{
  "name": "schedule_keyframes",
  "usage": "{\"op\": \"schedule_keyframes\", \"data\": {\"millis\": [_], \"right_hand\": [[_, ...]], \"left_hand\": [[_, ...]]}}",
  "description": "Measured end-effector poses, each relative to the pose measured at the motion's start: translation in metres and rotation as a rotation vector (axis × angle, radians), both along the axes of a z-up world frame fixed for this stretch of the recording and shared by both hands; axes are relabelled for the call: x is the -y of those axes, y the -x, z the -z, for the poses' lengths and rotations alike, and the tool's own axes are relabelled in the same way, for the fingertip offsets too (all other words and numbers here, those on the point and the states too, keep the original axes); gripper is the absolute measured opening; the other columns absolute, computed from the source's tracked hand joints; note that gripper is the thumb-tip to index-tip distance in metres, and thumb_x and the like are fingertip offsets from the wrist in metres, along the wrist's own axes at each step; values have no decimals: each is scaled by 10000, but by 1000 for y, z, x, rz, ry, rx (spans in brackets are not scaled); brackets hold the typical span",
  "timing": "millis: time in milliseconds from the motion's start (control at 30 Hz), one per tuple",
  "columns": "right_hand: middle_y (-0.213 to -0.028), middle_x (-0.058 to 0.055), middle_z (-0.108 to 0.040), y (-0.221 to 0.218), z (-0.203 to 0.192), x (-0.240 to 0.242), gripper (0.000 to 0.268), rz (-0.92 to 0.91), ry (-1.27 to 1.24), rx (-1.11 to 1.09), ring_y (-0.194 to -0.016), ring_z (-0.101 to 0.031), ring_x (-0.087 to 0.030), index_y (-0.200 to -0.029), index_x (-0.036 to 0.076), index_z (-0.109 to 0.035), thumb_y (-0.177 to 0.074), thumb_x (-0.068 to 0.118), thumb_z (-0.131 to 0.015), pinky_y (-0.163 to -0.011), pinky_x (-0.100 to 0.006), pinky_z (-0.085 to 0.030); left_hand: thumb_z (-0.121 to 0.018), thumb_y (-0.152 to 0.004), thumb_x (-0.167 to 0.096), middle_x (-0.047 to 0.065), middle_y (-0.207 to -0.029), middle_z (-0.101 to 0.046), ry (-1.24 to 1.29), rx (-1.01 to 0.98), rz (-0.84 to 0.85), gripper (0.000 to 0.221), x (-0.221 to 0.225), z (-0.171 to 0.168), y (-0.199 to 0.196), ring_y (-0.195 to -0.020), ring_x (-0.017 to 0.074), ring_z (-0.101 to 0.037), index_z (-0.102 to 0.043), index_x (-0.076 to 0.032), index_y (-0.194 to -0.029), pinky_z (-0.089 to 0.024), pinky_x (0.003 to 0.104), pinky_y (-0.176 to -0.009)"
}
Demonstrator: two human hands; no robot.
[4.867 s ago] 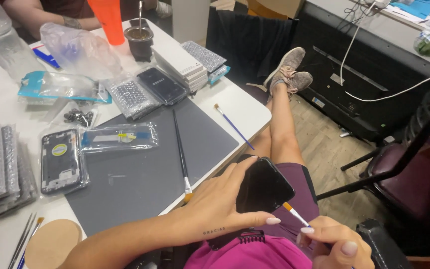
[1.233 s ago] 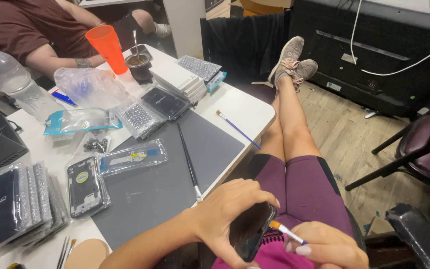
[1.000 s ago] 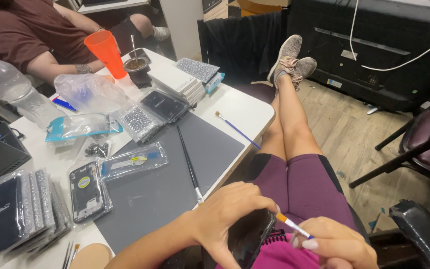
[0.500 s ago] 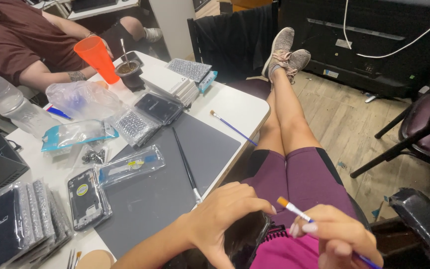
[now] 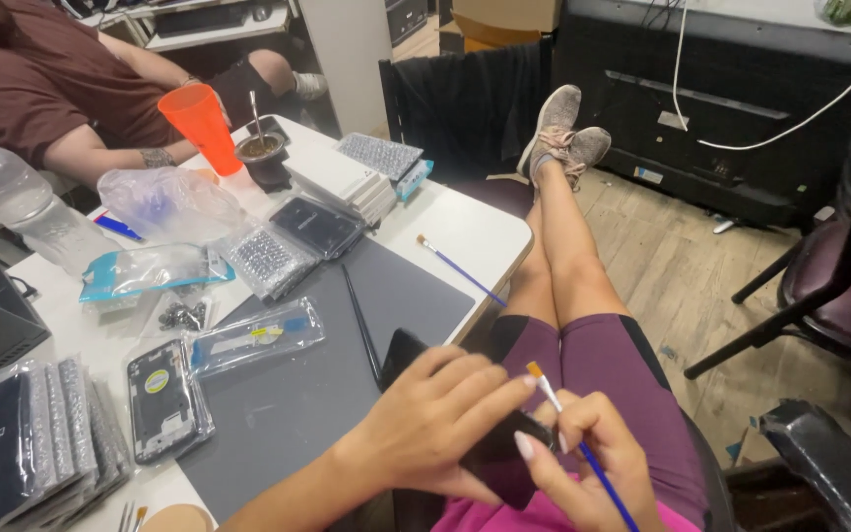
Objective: The person uses brushes to clean dust and debris from internal components of a disassembled mobile phone and a replacement screen.
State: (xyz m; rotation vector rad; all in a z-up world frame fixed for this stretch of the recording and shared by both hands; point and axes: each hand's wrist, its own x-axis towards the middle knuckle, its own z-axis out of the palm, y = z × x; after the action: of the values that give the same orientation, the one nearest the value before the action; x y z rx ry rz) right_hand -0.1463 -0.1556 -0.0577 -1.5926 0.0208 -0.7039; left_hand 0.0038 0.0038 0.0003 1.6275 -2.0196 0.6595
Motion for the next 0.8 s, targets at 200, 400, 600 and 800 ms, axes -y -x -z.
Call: {"op": "schedule_keyframes", "data": {"millis": [200, 400, 600, 800], "right_hand": [[-696, -71, -552, -5, -13, -10, 343, 301, 81, 274, -481, -390, -90, -861, 148, -338, -893, 20, -655, -526, -216, -355], [-752, -84, -679, -3, 17, -14, 395, 429, 354, 330, -617, -603, -137, -772, 158, -358, -817, 33, -730, -637, -229, -499], [-674, -77, -603, -16, 6, -28, 383, 250, 524, 499, -497, -516, -133, -874, 154, -414, -811, 36, -773, -453, -232, -446], [-842, -80, -676, -14, 17, -20, 454, -144, 520, 442, -676, -667, -152, -910, 142, -548, -758, 261, -960, -640, -269, -596]], "left_hand": [[-784, -841, -659, 223, -1598, -444, 102, -211, -467, 1063, 5, 21, -17, -1524, 355, -436, -356, -15, -1571, -311, 603, -1267], [-519, -829, 40, 165, -1212, -712, -178, -1765, 2, 717, 4, 11, -20, -974, 168, -670, -421, -94, -1526, -547, 291, -937], [-716, -874, -299, 95, -1100, -664, -138, -2012, 158, 532, 6, -7, -9, -934, 166, -650, -502, -124, -1329, -565, 279, -748], [-786, -821, -215, 18, -1036, -653, -65, -2030, 179, 516, 16, -7, 2, -977, 120, -626, -587, -91, -1282, -507, 278, -930]]}}
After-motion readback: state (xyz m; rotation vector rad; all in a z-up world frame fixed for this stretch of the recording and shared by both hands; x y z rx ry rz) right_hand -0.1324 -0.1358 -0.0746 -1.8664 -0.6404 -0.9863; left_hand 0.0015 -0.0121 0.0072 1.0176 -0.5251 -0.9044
